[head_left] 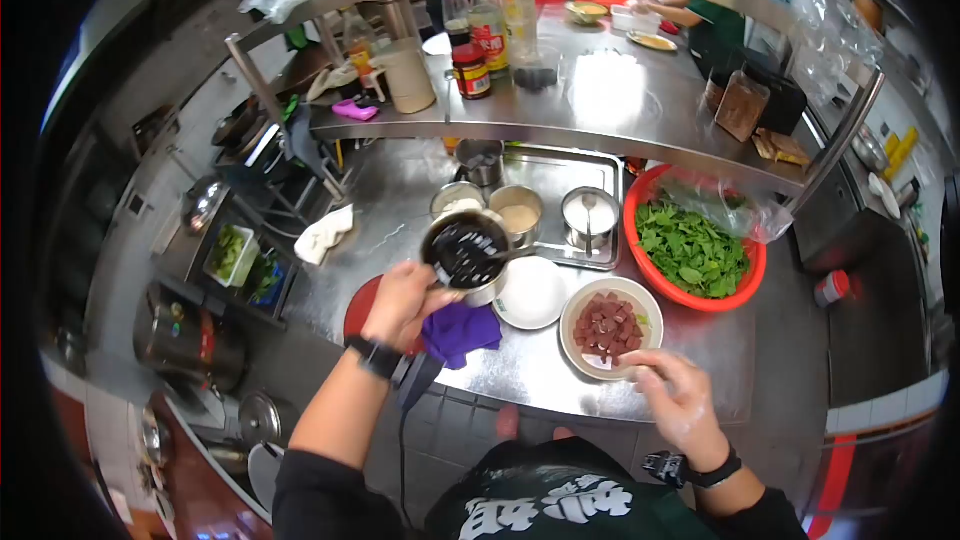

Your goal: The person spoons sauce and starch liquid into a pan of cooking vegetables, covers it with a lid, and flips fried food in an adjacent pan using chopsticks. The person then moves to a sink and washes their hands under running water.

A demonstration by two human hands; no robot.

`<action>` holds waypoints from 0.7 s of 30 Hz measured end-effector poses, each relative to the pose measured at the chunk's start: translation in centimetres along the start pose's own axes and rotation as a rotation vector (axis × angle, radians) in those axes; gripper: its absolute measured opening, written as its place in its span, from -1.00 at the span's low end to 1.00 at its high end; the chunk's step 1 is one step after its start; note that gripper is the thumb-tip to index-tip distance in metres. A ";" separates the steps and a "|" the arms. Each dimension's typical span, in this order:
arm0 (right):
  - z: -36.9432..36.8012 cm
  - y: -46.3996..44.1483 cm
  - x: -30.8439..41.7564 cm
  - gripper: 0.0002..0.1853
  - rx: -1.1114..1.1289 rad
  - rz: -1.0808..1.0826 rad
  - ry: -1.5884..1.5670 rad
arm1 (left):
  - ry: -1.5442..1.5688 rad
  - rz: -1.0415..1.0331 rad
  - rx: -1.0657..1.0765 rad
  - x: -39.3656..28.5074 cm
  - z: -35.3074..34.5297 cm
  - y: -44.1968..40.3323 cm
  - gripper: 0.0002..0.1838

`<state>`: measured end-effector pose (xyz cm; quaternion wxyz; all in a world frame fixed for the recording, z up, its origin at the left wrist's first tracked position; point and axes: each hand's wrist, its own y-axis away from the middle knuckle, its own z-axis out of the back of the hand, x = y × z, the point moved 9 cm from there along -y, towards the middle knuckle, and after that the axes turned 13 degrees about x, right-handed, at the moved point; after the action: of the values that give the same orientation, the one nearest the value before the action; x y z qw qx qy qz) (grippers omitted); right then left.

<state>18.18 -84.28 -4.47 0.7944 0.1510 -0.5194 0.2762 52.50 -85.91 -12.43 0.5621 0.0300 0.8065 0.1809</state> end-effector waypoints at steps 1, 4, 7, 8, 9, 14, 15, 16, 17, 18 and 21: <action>0.3 0.6 -0.4 -0.82 -0.080 -0.042 -0.010 | 0.021 0.030 0.080 0.4 -0.5 -3.3 -0.93; 1.5 1.9 -0.5 -0.82 -0.299 -0.147 0.024 | -0.066 0.119 0.166 -0.2 -3.3 -10.2 -0.85; 1.4 3.8 -0.5 -0.83 -0.439 -0.257 0.086 | -0.102 0.154 0.237 0.4 -5.3 -15.8 -0.84; 1.3 4.2 -0.1 -0.84 -0.487 -0.285 0.081 | -0.062 0.212 0.277 1.2 -5.7 -17.8 -0.87; 1.2 4.7 0.1 -0.84 -0.534 -0.314 0.075 | -0.093 0.216 0.299 1.2 -6.3 -19.1 -0.86; 0.1 6.5 0.3 -0.85 -0.647 -0.443 0.141 | -0.045 0.123 0.276 2.2 -8.0 -25.4 -0.88; -0.2 6.7 0.3 -0.85 -0.653 -0.466 0.151 | -0.041 0.107 0.262 2.1 -8.2 -26.1 -0.88; -0.5 6.8 0.5 -0.85 -0.660 -0.486 0.160 | 0.003 0.118 0.281 2.2 -8.7 -26.7 -0.87; -0.7 6.8 0.7 -0.86 -0.659 -0.492 0.180 | 0.033 0.116 0.273 2.3 -8.7 -27.4 -0.84; -0.8 6.7 0.9 -0.86 -0.660 -0.495 0.200 | 0.064 0.112 0.266 2.4 -8.8 -28.2 -0.80; -0.9 6.3 1.7 -0.87 -0.667 -0.527 0.270 | 0.101 0.130 0.237 2.4 -8.6 -30.4 -0.79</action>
<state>15.62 -78.27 -3.60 0.9036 -0.0236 -0.4155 -0.1012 48.42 -115.87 -21.92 0.5004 0.1392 0.8458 0.1217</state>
